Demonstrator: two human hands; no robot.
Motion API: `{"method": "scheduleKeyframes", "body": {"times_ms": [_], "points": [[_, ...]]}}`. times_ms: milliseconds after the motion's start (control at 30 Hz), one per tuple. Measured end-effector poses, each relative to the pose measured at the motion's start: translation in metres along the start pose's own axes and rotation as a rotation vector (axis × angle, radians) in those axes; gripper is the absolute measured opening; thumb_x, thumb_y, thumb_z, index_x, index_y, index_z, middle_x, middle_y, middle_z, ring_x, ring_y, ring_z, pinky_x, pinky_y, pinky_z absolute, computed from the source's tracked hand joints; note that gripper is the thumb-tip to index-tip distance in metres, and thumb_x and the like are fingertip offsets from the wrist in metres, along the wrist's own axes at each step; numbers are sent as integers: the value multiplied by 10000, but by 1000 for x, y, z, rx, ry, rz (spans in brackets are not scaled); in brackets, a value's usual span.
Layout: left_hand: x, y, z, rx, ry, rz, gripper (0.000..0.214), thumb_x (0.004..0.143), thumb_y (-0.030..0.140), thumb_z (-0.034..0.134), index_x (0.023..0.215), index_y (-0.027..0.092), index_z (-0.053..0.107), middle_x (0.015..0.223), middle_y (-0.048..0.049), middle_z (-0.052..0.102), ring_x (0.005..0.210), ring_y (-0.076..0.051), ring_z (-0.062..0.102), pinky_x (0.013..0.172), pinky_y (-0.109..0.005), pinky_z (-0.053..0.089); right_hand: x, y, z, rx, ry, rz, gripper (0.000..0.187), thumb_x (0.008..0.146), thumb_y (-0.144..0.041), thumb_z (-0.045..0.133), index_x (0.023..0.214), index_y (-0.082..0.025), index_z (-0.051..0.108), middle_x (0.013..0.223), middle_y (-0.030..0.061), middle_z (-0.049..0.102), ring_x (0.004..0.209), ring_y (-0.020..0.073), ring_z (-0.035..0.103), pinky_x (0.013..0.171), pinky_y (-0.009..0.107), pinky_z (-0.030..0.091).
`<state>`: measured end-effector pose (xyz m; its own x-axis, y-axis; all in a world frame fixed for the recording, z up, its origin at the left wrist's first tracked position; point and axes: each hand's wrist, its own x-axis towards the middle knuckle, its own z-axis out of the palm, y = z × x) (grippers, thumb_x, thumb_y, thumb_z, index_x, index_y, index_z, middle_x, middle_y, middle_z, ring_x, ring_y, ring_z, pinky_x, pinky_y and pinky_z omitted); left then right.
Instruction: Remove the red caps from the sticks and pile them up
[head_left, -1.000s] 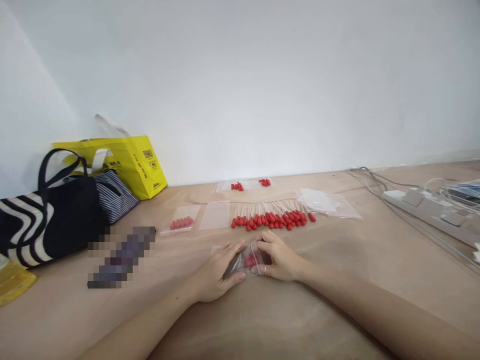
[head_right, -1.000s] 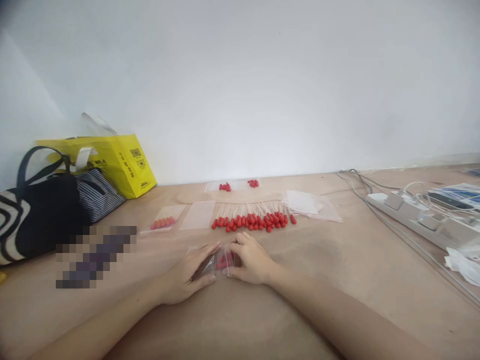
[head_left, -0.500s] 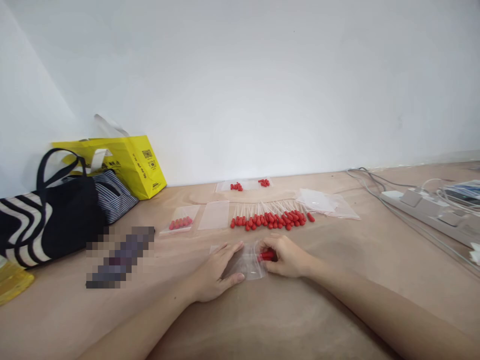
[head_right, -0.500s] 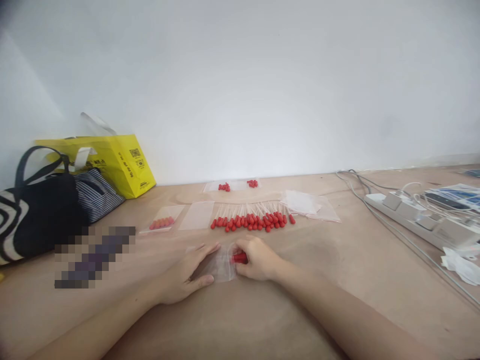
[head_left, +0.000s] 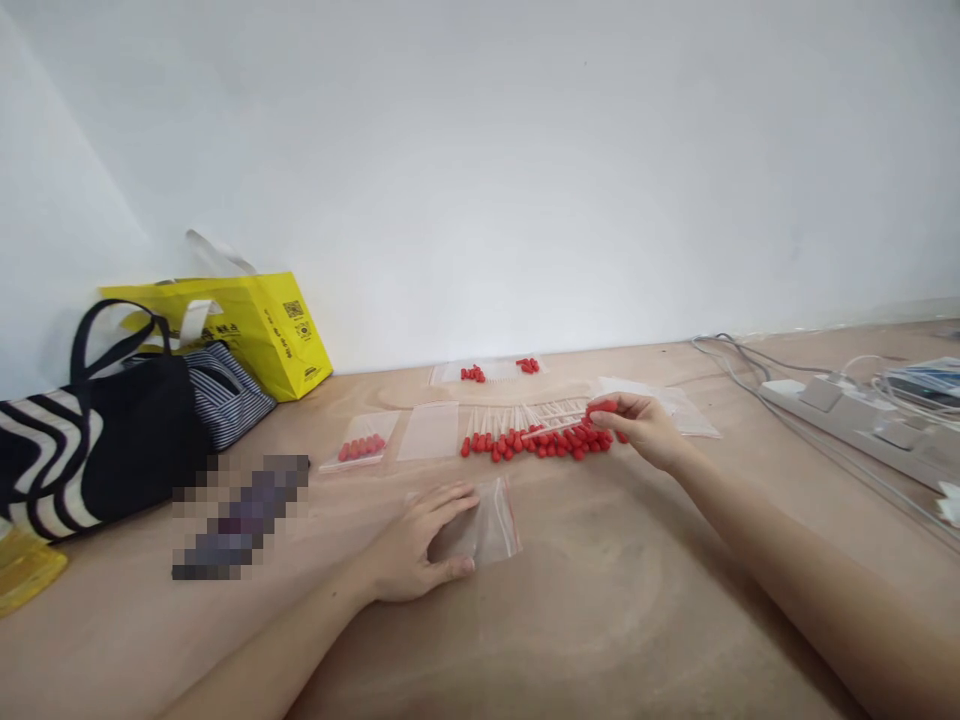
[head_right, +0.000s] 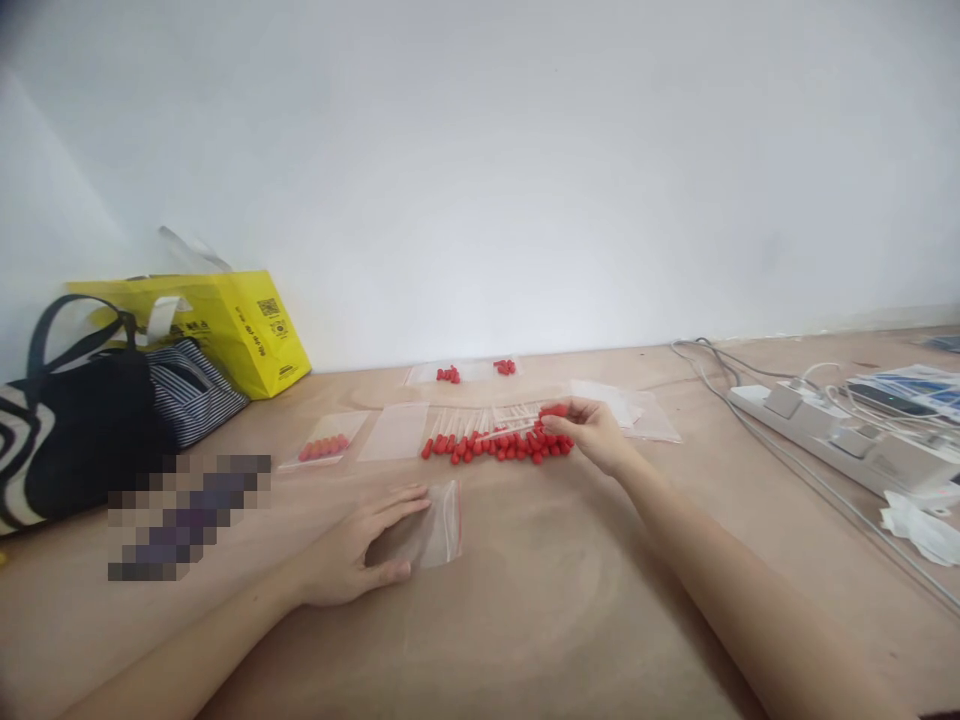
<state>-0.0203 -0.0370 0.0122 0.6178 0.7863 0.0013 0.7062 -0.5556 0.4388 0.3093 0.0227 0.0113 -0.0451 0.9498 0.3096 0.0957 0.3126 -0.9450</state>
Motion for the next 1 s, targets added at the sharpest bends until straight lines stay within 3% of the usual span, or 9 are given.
{"method": "scheduleKeyframes", "body": {"times_ms": [167,300,367,500,633,700,800,867,1000], "points": [[9,-13,-1,-15,259,-159,369,785,433,452,1073,222,546,1152,-51,553,1069,-212,487,934,-346,360,16,6,38,-192,163,-191,241,662,-327,628,828,-154,617,742,46,648,672,157,593,635,299,481],[12,-29,-6,-37,264,-308,387,669,425,580,982,198,571,1018,-55,608,923,-218,547,809,-325,420,28,9,79,-529,92,-514,171,734,-157,496,860,-175,610,833,54,625,764,155,575,722,297,455],[11,-37,-8,-64,232,-379,419,632,431,602,973,190,567,909,-42,625,797,-196,565,698,-289,436,32,11,96,-700,13,-586,208,748,-103,449,876,-158,603,890,81,603,804,161,556,733,288,436],[6,-43,-17,-82,152,-428,311,615,431,579,803,183,582,707,11,598,686,-164,547,591,-231,394,32,17,116,-985,-134,-555,211,768,-80,410,857,-145,590,911,91,567,818,167,519,735,276,395],[-1,-36,-33,-169,166,-429,288,630,470,515,617,183,532,605,30,551,612,-137,524,570,-217,387,28,19,124,-1027,-174,-539,178,765,-97,413,813,-133,581,871,89,552,792,166,506,705,277,363],[-1,-35,-40,-302,261,-486,307,623,492,511,618,186,496,517,50,489,486,-107,474,486,-205,366,26,19,127,-1045,-183,-532,165,769,-126,419,806,-132,580,868,90,551,801,177,502,707,301,340],[8,-43,-45,-470,528,-608,319,600,491,530,654,182,474,471,65,436,393,-83,420,413,-196,335,23,18,131,-1063,-189,-519,152,773,-206,449,798,-140,584,860,86,552,819,193,495,718,333,303],[21,-53,-45,-478,669,-667,302,608,456,534,691,171,481,523,44,484,421,-96,464,441,-215,378,23,18,133,-1078,-189,-507,198,772,-308,476,803,-148,588,870,84,551,833,203,488,731,350,283],[48,-72,-41,-331,761,-734,250,652,325,513,831,151,489,633,-16,554,580,-167,558,592,-306,445,19,17,131,-1113,-150,-512,326,745,-455,494,852,-161,586,929,91,547,878,224,465,745,367,249]]}}
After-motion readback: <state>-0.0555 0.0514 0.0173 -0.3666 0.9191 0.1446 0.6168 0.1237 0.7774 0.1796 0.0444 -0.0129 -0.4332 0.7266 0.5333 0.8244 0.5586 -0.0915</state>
